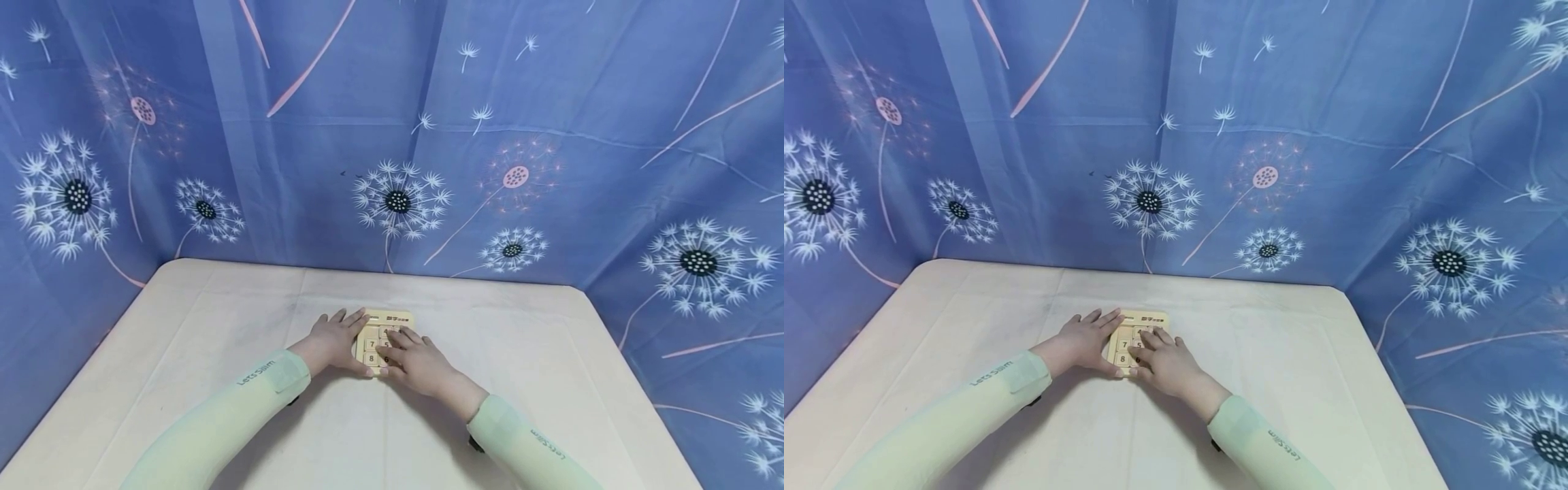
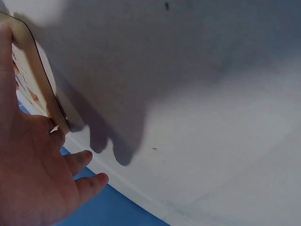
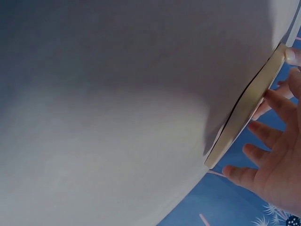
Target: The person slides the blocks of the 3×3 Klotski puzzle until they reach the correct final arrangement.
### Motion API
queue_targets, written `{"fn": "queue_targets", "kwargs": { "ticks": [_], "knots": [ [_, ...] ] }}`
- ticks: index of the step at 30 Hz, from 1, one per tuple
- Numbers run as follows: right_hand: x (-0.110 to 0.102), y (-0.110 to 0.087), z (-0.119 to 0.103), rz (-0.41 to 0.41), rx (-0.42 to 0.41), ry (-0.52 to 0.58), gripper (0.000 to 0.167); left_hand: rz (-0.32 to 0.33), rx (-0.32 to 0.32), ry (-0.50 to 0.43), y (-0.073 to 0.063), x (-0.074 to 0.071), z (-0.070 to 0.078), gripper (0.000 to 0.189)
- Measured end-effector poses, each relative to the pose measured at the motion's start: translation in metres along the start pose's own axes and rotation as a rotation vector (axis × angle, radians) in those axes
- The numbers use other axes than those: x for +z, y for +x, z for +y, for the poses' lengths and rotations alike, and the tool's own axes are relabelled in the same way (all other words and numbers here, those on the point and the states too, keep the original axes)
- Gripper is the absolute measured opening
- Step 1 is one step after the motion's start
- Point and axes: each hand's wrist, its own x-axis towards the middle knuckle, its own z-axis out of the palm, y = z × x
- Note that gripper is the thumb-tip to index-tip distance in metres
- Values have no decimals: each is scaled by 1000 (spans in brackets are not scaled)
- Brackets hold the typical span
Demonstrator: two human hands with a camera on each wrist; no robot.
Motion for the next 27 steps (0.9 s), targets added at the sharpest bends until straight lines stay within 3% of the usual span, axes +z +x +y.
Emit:
{"fn": "queue_targets", "kwargs": {
  "ticks": [22,27],
  "knots": [
    [2,-8,4,38,-53,-20,48,-5,5,-3,1,1,-2,115],
    [0,-9,11,47,-32,-16,48,-5,6,-6,1,2,-2,116]
  ]
}}
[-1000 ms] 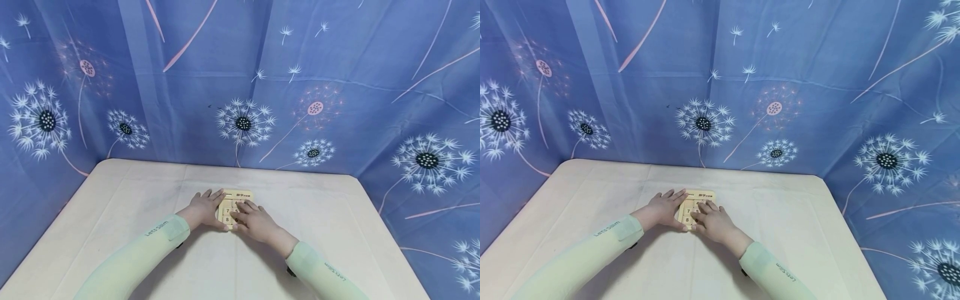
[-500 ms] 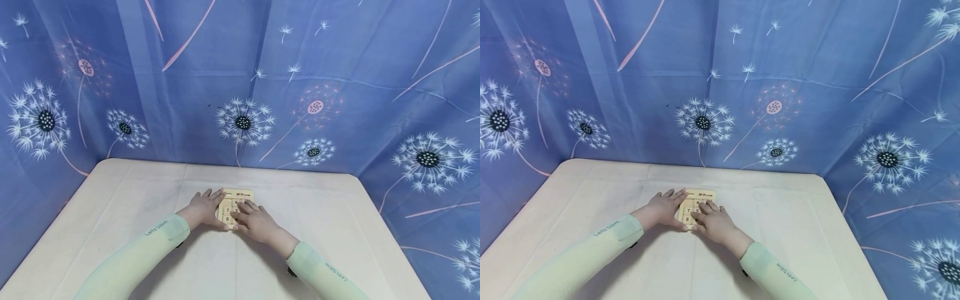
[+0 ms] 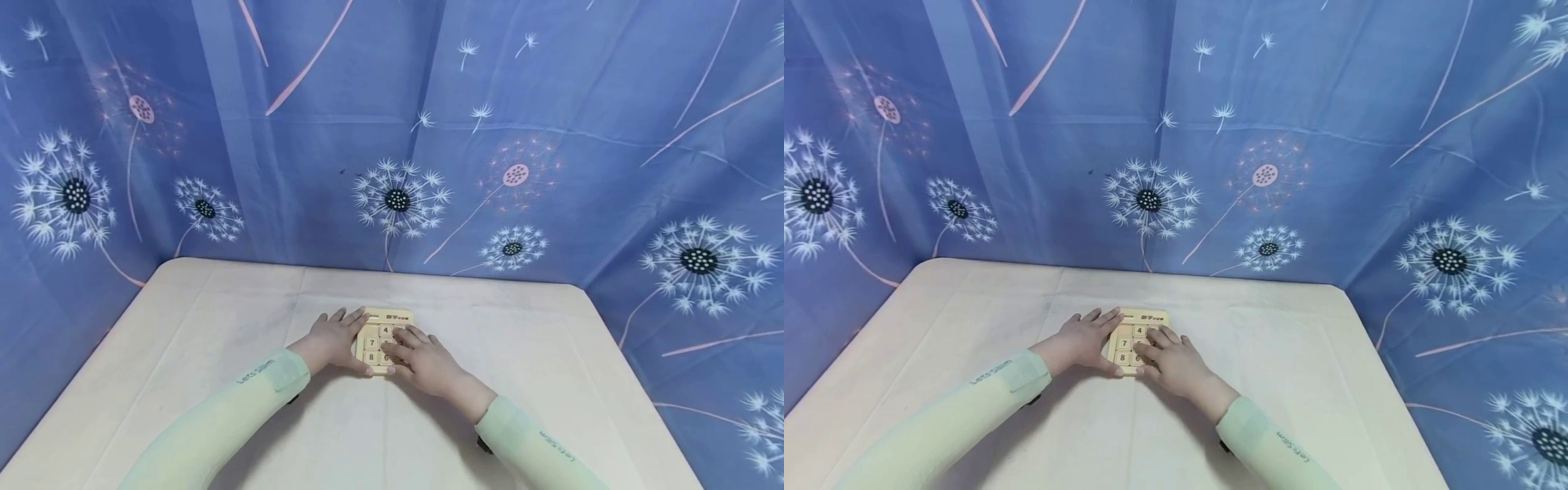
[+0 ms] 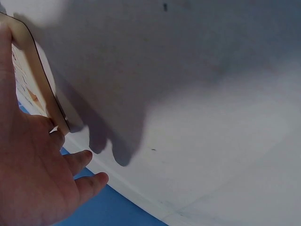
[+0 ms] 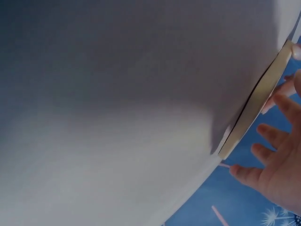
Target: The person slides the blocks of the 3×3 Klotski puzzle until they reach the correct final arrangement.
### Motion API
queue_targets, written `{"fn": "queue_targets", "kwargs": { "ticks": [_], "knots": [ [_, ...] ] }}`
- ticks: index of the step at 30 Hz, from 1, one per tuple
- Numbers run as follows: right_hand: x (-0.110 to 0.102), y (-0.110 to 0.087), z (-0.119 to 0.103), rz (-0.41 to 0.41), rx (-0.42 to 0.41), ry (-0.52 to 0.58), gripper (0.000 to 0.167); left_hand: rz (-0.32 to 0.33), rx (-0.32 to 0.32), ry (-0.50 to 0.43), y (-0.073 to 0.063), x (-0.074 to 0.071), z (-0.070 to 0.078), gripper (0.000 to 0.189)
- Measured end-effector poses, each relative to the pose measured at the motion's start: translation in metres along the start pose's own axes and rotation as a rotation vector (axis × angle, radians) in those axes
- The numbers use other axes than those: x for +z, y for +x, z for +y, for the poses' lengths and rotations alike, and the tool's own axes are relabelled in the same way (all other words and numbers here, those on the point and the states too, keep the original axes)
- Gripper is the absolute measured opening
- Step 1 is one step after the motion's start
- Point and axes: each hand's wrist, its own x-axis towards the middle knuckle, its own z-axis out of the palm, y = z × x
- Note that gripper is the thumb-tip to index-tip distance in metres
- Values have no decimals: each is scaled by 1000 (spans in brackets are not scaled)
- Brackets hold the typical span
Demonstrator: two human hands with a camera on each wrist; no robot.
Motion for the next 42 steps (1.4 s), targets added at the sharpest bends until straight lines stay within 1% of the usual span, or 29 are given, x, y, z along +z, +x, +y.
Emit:
{"fn": "queue_targets", "kwargs": {
  "ticks": [11,17,26,31,38,42],
  "knots": [
    [-4,2,11,-4,86,48,49,-17,-13,-21,-2,-1,2,116],
    [-5,2,11,0,94,61,50,-15,-21,-18,-2,1,2,117],
    [-2,5,13,-24,128,50,51,-11,-13,-22,0,1,4,117],
    [-3,7,11,-24,133,57,49,-6,-11,-22,1,1,3,117],
    [-6,10,10,1,107,56,47,-5,-16,-23,0,1,3,116],
    [-8,12,10,-11,114,49,47,-5,-16,-25,0,-1,2,116]
  ]
}}
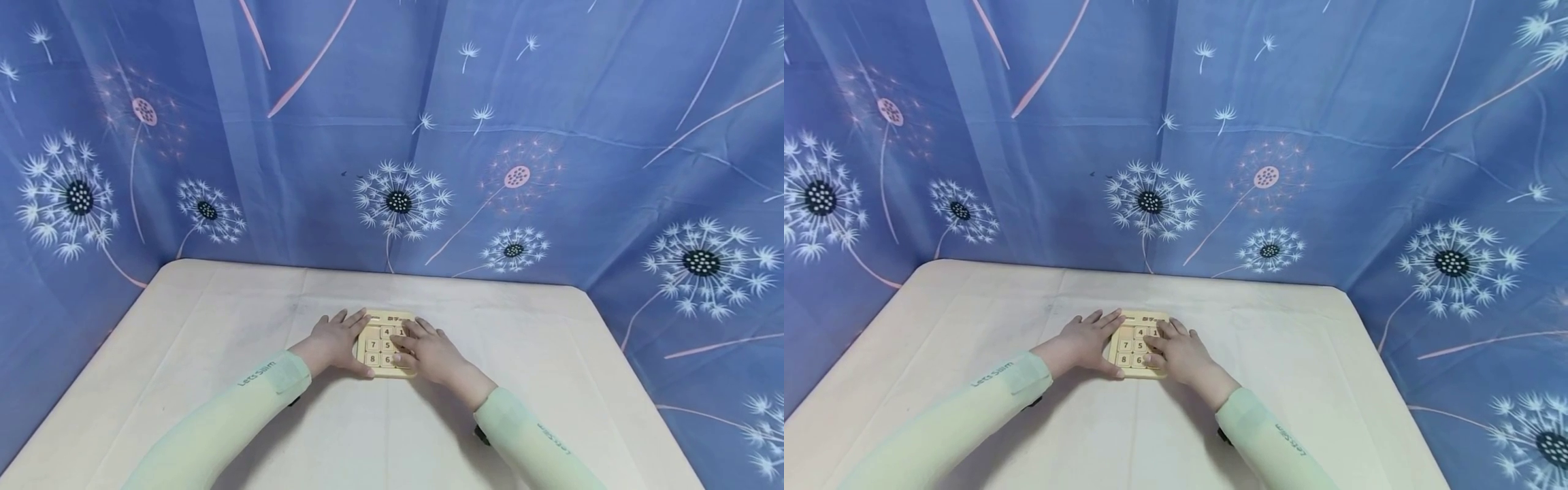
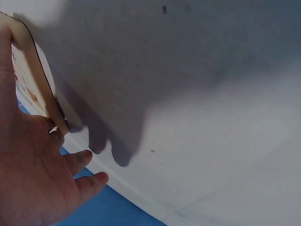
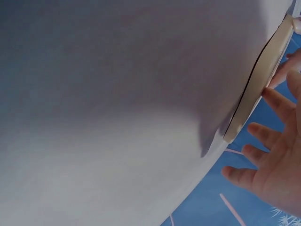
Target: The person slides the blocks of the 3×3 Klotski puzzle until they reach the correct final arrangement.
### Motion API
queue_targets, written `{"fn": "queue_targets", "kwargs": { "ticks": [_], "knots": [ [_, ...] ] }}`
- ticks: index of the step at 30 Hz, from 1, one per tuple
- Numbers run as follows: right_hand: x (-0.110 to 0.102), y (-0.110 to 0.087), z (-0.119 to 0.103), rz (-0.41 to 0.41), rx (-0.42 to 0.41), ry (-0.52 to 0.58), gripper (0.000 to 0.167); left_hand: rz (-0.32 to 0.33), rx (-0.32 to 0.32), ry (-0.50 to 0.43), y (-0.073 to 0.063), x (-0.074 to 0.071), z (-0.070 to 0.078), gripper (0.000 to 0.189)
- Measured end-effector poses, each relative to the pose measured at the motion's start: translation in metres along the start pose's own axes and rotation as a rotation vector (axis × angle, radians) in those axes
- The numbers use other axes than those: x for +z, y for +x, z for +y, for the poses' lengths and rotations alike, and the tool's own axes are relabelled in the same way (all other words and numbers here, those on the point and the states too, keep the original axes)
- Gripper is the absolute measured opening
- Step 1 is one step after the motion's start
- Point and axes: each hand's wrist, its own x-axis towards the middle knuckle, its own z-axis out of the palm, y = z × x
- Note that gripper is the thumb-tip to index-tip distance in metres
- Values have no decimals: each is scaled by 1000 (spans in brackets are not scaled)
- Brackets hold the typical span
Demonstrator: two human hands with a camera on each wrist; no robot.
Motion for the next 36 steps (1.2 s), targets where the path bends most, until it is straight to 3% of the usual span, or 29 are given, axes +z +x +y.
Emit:
{"fn": "queue_targets", "kwargs": {
  "ticks": [36],
  "knots": [
    [3,3,5,-2,-6,43,44,2,1,9,2,1,0,116]
  ]
}}
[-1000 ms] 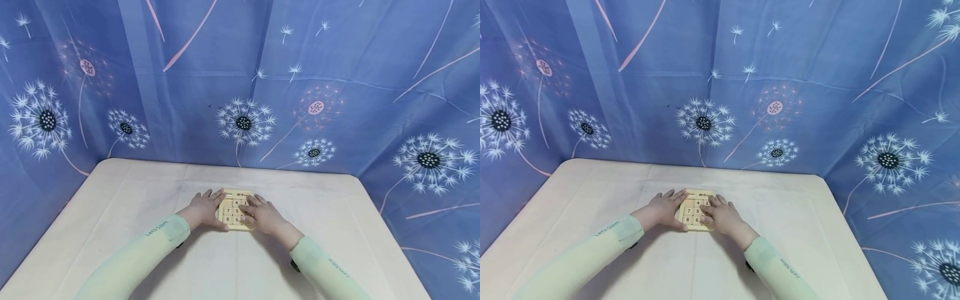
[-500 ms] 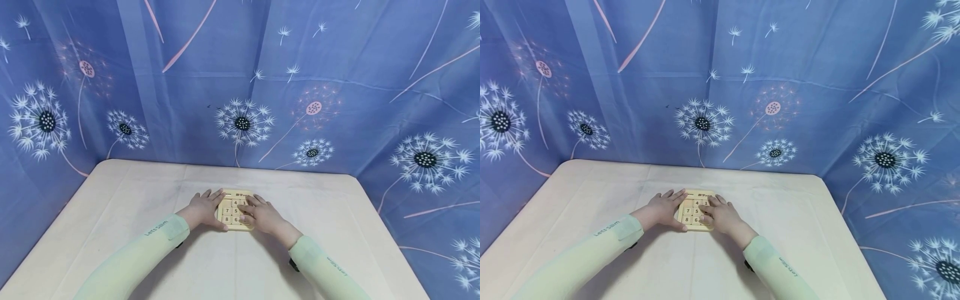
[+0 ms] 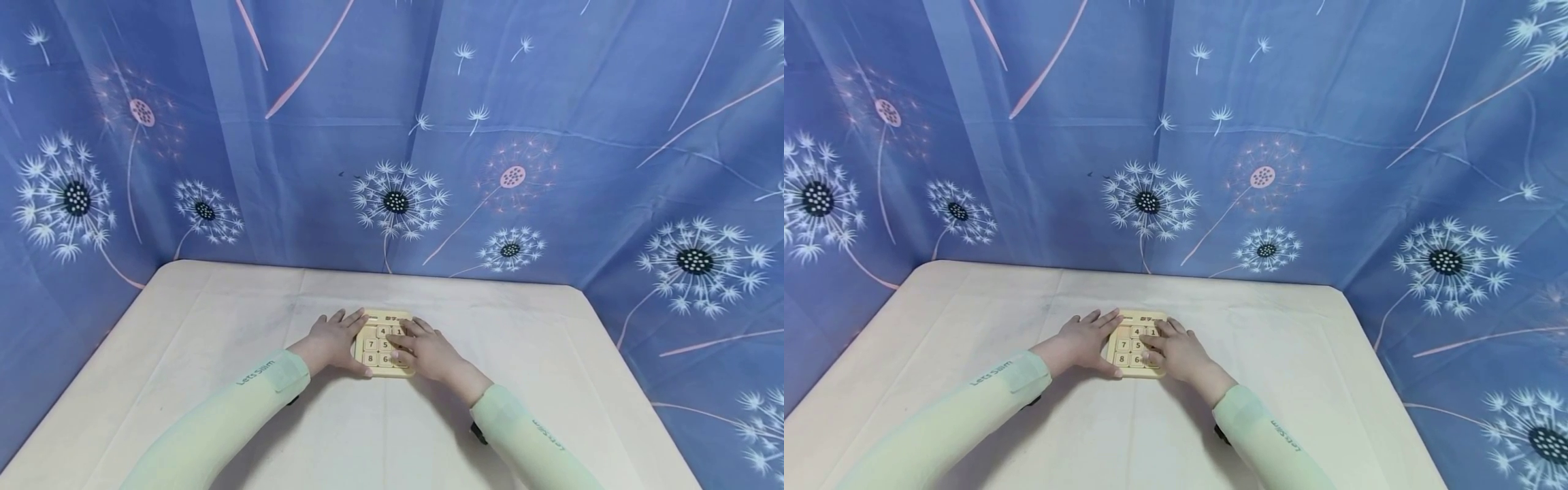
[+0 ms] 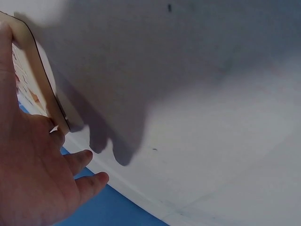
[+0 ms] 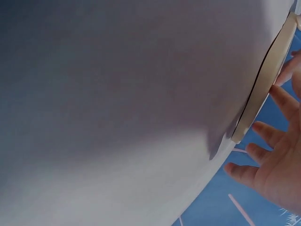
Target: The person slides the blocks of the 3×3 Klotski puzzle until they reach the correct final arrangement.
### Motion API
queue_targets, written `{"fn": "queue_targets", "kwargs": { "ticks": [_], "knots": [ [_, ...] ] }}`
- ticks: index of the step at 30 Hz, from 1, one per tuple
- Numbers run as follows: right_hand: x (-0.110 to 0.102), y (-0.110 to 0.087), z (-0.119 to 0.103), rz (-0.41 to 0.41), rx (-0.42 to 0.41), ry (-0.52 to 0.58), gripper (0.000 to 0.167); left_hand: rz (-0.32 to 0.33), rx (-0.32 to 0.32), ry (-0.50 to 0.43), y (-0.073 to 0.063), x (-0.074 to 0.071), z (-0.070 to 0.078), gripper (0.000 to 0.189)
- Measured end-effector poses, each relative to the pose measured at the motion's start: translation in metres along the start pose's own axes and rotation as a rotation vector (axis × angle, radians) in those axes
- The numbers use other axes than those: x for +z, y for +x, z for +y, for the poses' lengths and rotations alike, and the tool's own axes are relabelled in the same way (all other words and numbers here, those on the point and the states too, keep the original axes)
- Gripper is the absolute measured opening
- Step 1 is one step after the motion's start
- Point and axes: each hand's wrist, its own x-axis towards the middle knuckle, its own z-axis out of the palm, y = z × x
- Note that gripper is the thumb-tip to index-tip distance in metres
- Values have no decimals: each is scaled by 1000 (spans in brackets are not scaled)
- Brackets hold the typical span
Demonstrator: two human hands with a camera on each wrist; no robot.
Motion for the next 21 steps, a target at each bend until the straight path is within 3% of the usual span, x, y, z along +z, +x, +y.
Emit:
{"fn": "queue_targets", "kwargs": {
  "ticks": [21],
  "knots": [
    [-4,6,-6,-44,-33,-16,44,11,1,-7,1,1,-1,117]
  ]
}}
